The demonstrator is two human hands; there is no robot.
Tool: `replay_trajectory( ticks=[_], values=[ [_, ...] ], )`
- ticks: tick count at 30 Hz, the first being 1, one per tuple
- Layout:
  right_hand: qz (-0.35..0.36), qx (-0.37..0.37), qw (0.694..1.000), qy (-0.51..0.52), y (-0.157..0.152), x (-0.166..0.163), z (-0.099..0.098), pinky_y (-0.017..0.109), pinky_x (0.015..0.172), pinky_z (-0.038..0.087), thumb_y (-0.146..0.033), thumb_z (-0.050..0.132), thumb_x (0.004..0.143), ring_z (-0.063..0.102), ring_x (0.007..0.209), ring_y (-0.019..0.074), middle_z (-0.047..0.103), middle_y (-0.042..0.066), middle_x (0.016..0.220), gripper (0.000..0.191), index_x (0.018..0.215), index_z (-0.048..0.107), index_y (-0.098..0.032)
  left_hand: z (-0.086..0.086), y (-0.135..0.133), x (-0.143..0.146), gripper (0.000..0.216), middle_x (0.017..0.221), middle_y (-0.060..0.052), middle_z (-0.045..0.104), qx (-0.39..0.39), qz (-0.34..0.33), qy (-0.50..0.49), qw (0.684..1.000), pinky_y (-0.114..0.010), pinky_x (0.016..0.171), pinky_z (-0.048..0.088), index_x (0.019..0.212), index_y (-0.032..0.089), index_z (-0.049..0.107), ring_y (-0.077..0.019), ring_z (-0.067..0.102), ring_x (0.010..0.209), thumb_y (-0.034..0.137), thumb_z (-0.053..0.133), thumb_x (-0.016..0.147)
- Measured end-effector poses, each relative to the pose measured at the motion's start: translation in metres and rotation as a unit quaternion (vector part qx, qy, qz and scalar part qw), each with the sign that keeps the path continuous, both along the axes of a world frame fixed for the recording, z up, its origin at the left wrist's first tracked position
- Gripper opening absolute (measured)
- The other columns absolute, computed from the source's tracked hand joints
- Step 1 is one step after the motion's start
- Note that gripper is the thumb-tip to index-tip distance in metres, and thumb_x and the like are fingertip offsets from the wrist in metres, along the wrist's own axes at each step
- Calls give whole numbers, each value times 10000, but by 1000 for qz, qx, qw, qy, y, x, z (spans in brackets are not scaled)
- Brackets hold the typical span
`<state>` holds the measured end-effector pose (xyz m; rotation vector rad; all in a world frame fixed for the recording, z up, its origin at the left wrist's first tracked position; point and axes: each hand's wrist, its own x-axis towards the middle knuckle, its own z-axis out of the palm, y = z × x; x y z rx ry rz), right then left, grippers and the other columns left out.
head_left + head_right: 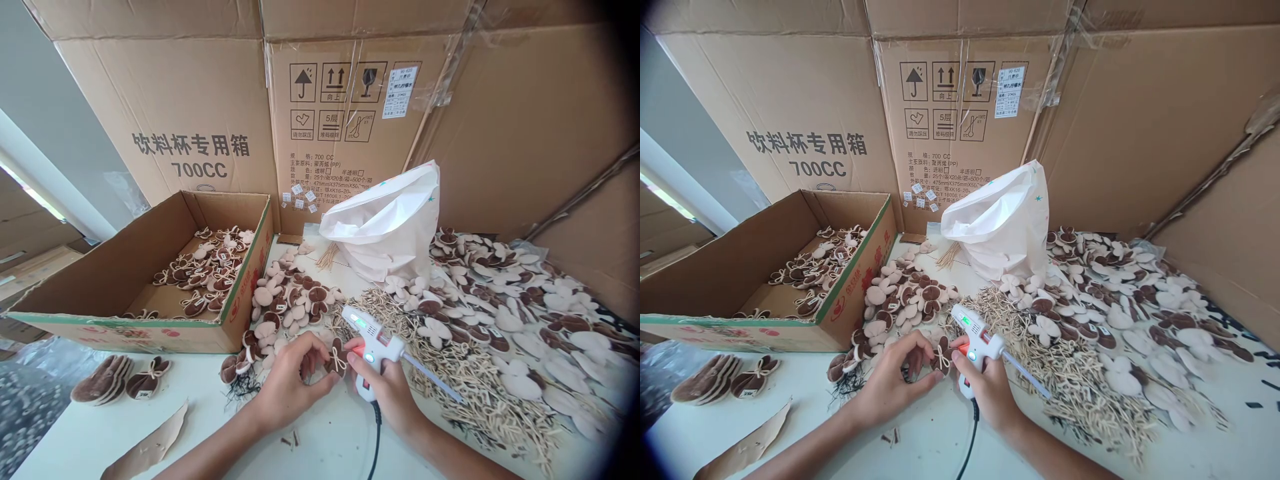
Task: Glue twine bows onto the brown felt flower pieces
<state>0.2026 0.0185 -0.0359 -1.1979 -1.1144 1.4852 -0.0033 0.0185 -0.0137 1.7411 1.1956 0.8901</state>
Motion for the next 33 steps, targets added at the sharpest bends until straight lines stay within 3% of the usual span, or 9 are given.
replay_trajectory(
  ticks=[6,11,14,18,23,33],
  values=[
    [20,6,1000,9,0,4,-1,301,566,384,-489,740,902,527,566,151,572,-52,643,335,1055,606,-222,0,-2,-1,350,970,-3,586,-22,-9,-12,1000,-261,672,459,1182,241,532,-153,537,761,283,717,889],
    [24,8,1000,11,0,4,0,301,567,393,-491,738,908,527,569,148,602,-44,677,327,1051,613,-224,-1,-1,-2,355,945,9,572,-20,-5,10,1000,-270,664,424,1222,256,553,-144,486,705,322,706,909],
    [18,10,1000,12,0,4,1,294,553,386,-489,741,905,522,554,143,607,-44,668,325,1043,616,-222,1,1,-2,322,830,34,506,-25,-6,16,1000,-259,616,364,1211,248,574,-139,429,665,349,690,929],
    [12,2,1000,20,1,3,1,293,552,392,-487,741,901,528,557,153,601,-45,629,331,1053,621,-219,6,3,-3,282,712,53,397,-38,-17,20,999,-255,586,302,1168,232,613,-146,392,658,433,639,971],
    [8,-7,999,31,1,3,2,297,549,381,-485,745,890,517,545,159,601,-42,596,342,1055,629,-209,8,4,-3,288,735,31,458,-17,-43,27,999,-264,603,297,976,199,652,-140,371,657,477,580,1000],
    [17,5,999,27,1,0,11,315,561,395,-461,759,886,548,544,181,619,-44,580,312,1025,632,-213,10,2,-3,357,689,40,398,-35,-40,18,998,-268,589,270,798,188,529,-135,342,640,445,484,1043]
  ],
)
